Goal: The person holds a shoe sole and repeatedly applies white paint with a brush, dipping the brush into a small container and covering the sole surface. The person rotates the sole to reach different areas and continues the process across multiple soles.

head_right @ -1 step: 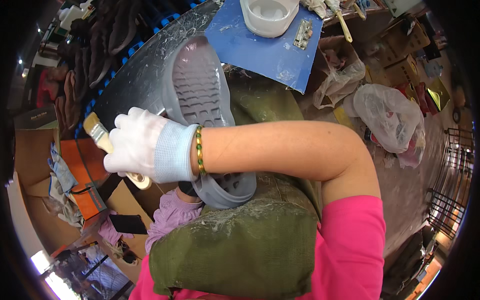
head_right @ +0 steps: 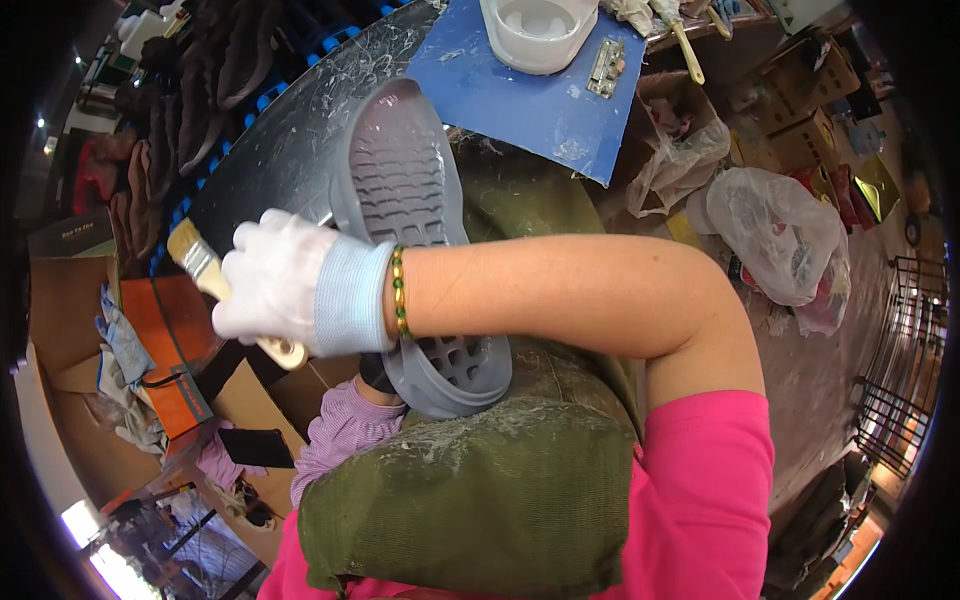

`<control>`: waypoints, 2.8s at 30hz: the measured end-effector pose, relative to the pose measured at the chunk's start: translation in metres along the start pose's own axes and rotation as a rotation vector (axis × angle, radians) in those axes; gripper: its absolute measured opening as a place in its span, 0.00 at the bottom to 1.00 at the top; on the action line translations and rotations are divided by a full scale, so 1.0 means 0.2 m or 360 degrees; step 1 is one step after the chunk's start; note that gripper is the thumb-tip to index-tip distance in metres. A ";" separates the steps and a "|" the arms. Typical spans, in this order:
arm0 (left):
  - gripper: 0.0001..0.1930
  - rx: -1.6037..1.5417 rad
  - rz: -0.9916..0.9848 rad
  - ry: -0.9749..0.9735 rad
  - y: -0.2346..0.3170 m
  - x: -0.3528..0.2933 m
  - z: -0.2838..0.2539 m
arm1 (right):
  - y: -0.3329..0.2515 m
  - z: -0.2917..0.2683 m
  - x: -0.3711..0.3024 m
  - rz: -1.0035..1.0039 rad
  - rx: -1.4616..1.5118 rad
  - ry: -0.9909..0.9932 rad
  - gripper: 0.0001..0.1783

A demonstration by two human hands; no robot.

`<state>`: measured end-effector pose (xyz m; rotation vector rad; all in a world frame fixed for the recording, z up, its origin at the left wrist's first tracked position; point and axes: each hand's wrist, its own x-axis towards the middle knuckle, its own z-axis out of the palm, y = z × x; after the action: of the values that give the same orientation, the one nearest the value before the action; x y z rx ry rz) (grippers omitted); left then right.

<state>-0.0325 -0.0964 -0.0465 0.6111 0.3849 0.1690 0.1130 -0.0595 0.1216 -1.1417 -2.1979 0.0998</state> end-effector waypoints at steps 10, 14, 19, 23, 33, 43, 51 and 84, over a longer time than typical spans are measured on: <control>0.40 -0.0526 0.0179 0.0032 0.15 0.04 0.29 | 0.43 -0.19 0.09 0.0351 -0.0011 0.0901 0.12; 0.38 -0.0597 0.0323 -0.0131 0.21 0.06 0.27 | 0.31 -0.36 -0.06 0.0269 0.1019 0.0954 0.08; 0.36 -0.0484 0.0343 -0.0066 0.19 0.01 0.28 | 0.20 -0.05 -0.20 0.0531 0.1874 0.0947 0.10; 0.34 -0.0375 0.0174 -0.0049 0.17 -0.07 0.22 | -0.17 0.05 -0.20 0.0486 0.1807 0.0786 0.07; 0.30 -0.0728 0.0602 -0.0404 0.26 -0.02 0.34 | 0.07 -0.34 -0.29 0.0637 0.1774 0.0949 0.34; 0.24 -0.1093 0.0398 0.0164 0.22 -0.24 0.24 | 1.06 -0.93 -0.29 0.1052 0.1040 0.1214 0.21; 0.24 -0.1386 0.0351 -0.0015 0.25 -0.18 0.10 | 1.43 -1.09 -0.33 0.1151 0.0758 0.1251 0.23; 0.30 -0.0797 0.0274 -0.0486 1.14 0.52 -0.14 | 1.46 -1.24 -0.65 0.0910 0.1172 0.1668 0.25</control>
<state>0.0426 0.1312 0.0350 0.1679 -0.0126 0.3204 0.5159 -0.0309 0.1479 -0.9930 -0.7669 0.4063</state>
